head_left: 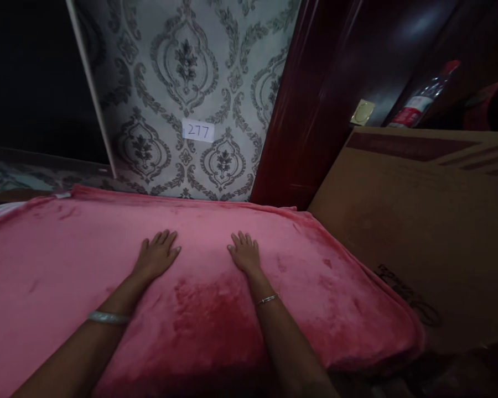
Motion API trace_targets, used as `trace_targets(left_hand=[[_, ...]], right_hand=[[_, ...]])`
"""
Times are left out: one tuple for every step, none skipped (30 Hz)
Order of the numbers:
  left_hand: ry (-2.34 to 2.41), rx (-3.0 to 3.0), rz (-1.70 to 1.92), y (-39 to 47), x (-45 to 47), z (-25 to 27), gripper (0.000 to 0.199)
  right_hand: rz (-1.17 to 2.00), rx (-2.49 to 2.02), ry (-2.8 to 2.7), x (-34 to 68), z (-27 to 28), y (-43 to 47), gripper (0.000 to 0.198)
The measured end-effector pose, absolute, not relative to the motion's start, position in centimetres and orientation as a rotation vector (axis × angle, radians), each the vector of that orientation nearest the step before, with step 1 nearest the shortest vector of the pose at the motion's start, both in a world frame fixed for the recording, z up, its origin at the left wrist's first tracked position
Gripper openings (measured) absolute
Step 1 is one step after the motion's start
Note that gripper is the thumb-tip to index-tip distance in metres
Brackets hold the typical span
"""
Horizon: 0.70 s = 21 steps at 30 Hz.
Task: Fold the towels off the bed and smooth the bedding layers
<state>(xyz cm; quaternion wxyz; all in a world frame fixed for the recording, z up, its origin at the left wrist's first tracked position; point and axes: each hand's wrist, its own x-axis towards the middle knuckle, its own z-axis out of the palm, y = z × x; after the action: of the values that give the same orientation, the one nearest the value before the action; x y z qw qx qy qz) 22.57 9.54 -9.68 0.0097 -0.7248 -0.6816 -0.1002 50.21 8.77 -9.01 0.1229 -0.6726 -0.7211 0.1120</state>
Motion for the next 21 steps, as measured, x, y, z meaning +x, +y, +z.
trace_targets(left_hand=[[-2.125, -2.264, -0.321, 9.6, 22.8, -9.6, 0.061], [-2.11, -2.279, -0.331, 9.7, 23.4, -9.5, 0.061], [-2.079, -2.311, -0.344, 9.9, 24.1, -9.3, 0.061], [-2.03, -2.365, -0.36, 10.1, 25.2, -9.2, 0.062], [-1.964, -2.437, -0.38, 10.3, 26.5, -9.1, 0.062], [-1.886, -2.519, -0.401, 10.6, 27.9, -9.1, 0.063], [-1.805, -2.605, -0.415, 11.0, 29.3, -9.2, 0.063], [-1.733, -2.683, -0.413, 11.4, 30.7, -9.4, 0.062], [-1.681, -2.738, -0.392, 12.0, 31.9, -9.7, 0.062], [-1.656, -2.765, -0.364, 12.6, 32.8, -10.0, 0.06], [-1.652, -2.772, -0.335, 13.3, 33.2, -10.4, 0.059], [-1.671, -2.759, -0.309, 14.0, 33.2, -10.6, 0.057], [-1.707, -2.73, -0.29, 14.6, 32.7, -10.8, 0.056], [-1.755, -2.689, -0.276, 15.2, 31.7, -10.8, 0.056], [-1.811, -2.639, -0.264, 15.7, 30.3, -10.7, 0.056], [-1.874, -2.579, -0.254, 16.0, 28.6, -10.4, 0.056], [-1.939, -2.511, -0.246, 16.1, 26.6, -9.9, 0.057], [-2.004, -2.437, -0.24, 16.0, 24.5, -9.4, 0.058], [-2.064, -2.36, -0.234, 15.7, 22.5, -8.8, 0.058], [-2.118, -2.282, -0.23, 15.3, 20.6, -8.2, 0.058], [-2.165, -2.205, -0.226, 14.8, 19.0, -7.6, 0.059]], right_hand=[[0.329, -1.973, -2.103, 50.3, -8.9, 8.5, 0.058], [0.333, -1.98, -2.106, 50.4, -8.7, 8.4, 0.058], [0.335, -1.984, -2.112, 50.5, -8.6, 8.3, 0.058], [0.335, -1.988, -2.116, 50.5, -8.5, 8.2, 0.058], [0.335, -1.991, -2.119, 50.5, -8.5, 8.2, 0.057], [0.332, -1.998, -2.121, 50.4, -8.4, 8.2, 0.057], [0.325, -2.011, -2.123, 50.3, -8.4, 8.3, 0.056], [0.315, -2.03, -2.128, 50.2, -8.4, 8.3, 0.056], [0.301, -2.052, -2.136, 50.2, -8.5, 8.4, 0.055], [0.282, -2.076, -2.145, 50.1, -8.6, 8.5, 0.055], [0.263, -2.098, -2.157, 50.2, -8.8, 8.6, 0.055], [0.246, -2.116, -2.168, 50.2, -9.0, 8.8, 0.055], [0.231, -2.125, -2.177, 50.3, -9.3, 8.9, 0.055], [0.217, -2.131, -2.184, 50.4, -9.6, 9.1, 0.055], [0.205, -2.133, -2.188, 50.5, -9.9, 9.2, 0.055], [0.194, -2.134, -2.191, 50.6, -10.2, 9.3, 0.055], [0.186, -2.134, -2.192, 50.7, -10.4, 9.4, 0.055], [0.179, -2.134, -2.192, 50.7, -10.5, 9.5, 0.056], [0.175, -2.136, -2.191, 50.8, -10.7, 9.5, 0.056], [0.174, -2.138, -2.192, 50.8, -10.8, 9.5, 0.056], [0.174, -2.14, -2.192, 50.8, -10.8, 9.5, 0.056]])
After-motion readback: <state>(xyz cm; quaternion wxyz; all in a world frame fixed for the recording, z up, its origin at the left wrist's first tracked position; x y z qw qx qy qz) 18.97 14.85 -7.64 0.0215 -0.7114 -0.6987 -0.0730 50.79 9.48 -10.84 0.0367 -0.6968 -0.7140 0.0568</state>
